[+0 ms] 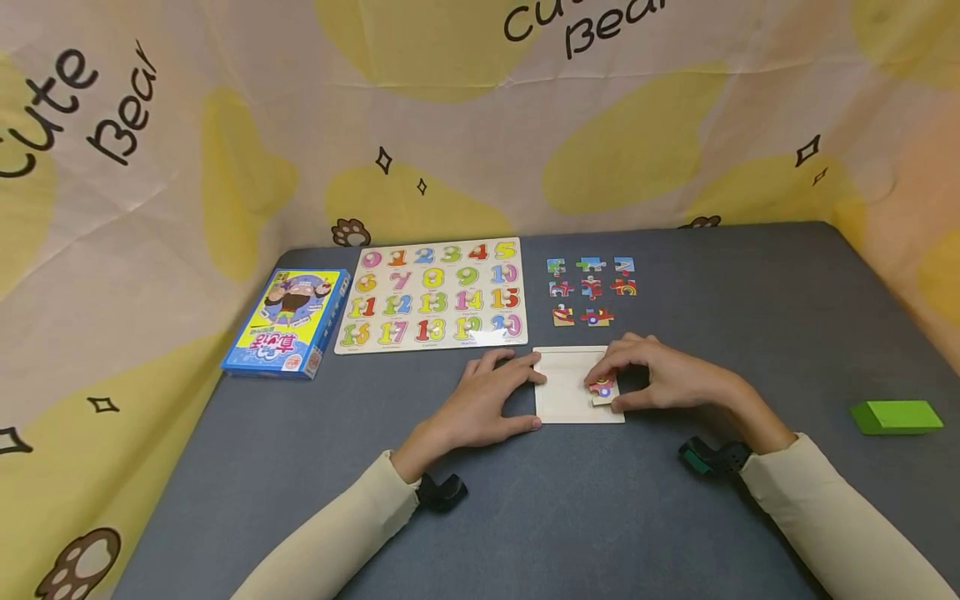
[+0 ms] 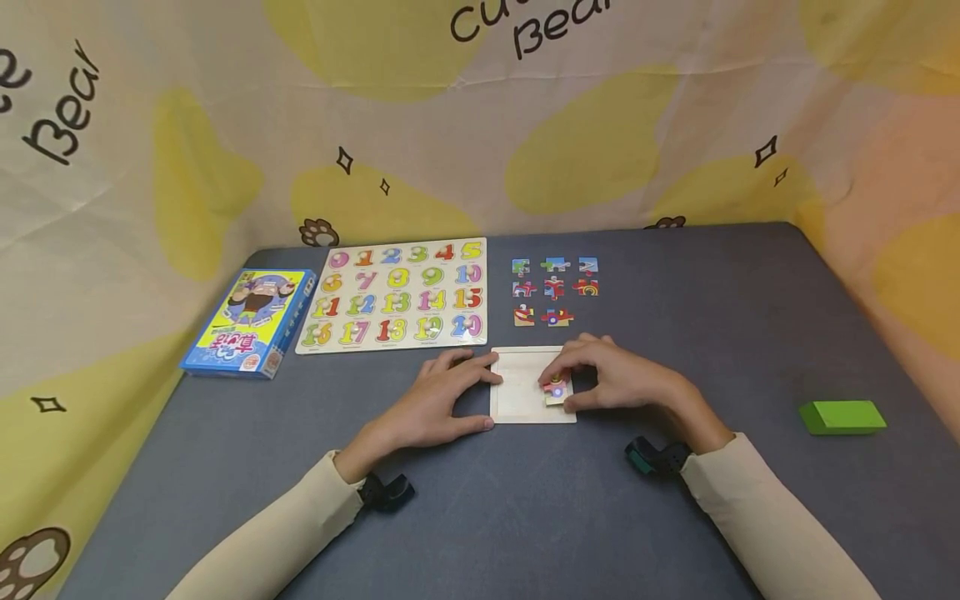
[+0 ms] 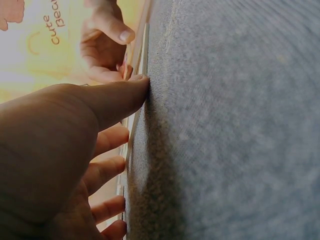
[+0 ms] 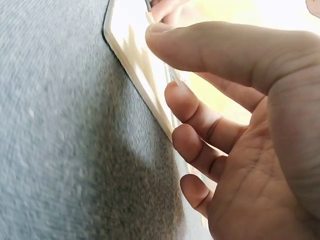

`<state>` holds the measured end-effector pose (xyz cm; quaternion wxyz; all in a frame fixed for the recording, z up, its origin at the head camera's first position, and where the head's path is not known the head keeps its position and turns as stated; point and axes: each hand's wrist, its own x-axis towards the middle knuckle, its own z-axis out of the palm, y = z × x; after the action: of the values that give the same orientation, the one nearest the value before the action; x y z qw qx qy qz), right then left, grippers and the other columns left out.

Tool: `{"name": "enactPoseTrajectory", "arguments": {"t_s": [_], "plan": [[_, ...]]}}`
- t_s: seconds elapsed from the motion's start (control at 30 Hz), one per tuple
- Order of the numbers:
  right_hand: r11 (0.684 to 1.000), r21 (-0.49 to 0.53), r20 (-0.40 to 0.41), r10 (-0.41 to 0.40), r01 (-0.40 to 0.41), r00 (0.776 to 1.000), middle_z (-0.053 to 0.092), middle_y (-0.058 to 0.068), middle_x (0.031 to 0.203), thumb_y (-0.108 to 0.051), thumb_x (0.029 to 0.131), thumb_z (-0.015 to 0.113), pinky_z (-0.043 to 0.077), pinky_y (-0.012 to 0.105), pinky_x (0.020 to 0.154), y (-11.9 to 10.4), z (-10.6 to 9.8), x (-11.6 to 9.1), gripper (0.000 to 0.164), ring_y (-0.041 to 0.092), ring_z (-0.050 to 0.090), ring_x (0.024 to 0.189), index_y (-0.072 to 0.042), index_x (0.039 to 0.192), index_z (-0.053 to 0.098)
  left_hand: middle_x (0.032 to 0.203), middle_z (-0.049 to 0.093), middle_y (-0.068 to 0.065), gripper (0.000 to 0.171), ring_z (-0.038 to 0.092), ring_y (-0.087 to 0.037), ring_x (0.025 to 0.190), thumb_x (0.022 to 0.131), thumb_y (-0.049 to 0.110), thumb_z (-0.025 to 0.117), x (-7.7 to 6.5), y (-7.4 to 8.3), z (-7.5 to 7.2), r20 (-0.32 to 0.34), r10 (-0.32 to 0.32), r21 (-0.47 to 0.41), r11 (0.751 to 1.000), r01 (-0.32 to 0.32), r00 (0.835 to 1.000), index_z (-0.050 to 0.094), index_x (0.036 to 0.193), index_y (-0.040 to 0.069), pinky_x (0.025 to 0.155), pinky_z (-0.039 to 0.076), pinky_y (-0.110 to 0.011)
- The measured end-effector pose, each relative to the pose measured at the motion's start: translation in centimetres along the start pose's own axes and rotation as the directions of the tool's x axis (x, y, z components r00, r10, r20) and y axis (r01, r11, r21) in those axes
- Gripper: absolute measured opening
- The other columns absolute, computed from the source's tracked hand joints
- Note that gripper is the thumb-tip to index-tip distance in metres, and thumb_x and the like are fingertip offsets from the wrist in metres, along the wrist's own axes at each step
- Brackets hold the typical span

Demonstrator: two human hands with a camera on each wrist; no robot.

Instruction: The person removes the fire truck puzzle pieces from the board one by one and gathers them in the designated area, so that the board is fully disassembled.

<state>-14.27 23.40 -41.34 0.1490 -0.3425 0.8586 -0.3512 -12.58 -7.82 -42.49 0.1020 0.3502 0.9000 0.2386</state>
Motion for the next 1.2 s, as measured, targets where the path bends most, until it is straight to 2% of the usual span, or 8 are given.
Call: {"name": "enactPoseTrajectory", "arguments": {"t_s": [0.27,0.43,0.73,0.87,1.2], "plan": [[1.0,0.013,-0.076,0.023,-0.022,0.997,0.067,-0.013,0.104,-0.022,0.087,0.082,0.042,0.032,0.085,1.5,-0.9,-0.7,0.037,0.012,0.05,0.097,-0.028,0.122,0.073,0.165,0.037,0.0,0.054,0.029,-0.031,0.152,0.092,0.041,0.075,0.0,0.1,-0.1,0.001,0.006,-0.003,1.0,-0.006,1.0,0.06,0.14,0.022,0.114,0.026,-0.054],[0.999,0.016,-0.162,0.031,-0.029,0.986,0.069,-0.01,0.108,-0.019,0.09,0.079,0.042,0.029,0.08,2.7,-1.5,-1.2,0.036,0.012,0.049,0.095,-0.023,0.125,0.072,0.165,0.038,-0.001,0.053,0.03,-0.031,0.151,0.092,0.04,0.076,-0.1,0.2,-0.2,-0.004,0.012,-0.013,1.0,-0.012,1.0,0.061,0.139,0.021,0.114,0.026,-0.054],[0.996,-0.004,-0.306,0.084,-0.09,0.948,0.063,0.0,0.1,-0.012,0.091,0.077,0.039,0.029,0.078,4.7,-2.5,-1.3,0.035,0.013,0.046,0.09,-0.016,0.125,0.072,0.165,0.037,-0.002,0.054,0.03,-0.032,0.152,0.092,0.039,0.076,-0.1,0.2,-0.1,-0.002,0.011,-0.017,1.0,-0.011,1.0,0.06,0.14,0.021,0.115,0.026,-0.055],[0.994,0.002,-0.325,0.108,-0.113,0.94,0.062,0.003,0.101,-0.011,0.092,0.076,0.037,0.031,0.078,5.3,-2.9,-1.1,0.035,0.015,0.044,0.09,-0.014,0.126,0.071,0.165,0.038,-0.002,0.054,0.03,-0.032,0.151,0.091,0.04,0.076,-0.1,0.1,-0.1,0.0,0.011,-0.02,1.0,-0.011,1.0,0.06,0.139,0.021,0.114,0.026,-0.055],[0.987,0.004,-0.319,0.154,-0.161,0.935,0.061,0.004,0.102,-0.014,0.094,0.074,0.037,0.029,0.077,6.3,-3.5,-0.4,0.035,0.013,0.044,0.089,-0.014,0.129,0.07,0.166,0.036,0.001,0.054,0.029,-0.029,0.152,0.092,0.043,0.075,0.1,0.0,0.0,0.011,-0.007,0.007,1.0,0.007,1.0,0.06,0.14,0.024,0.116,0.026,-0.053]]}}
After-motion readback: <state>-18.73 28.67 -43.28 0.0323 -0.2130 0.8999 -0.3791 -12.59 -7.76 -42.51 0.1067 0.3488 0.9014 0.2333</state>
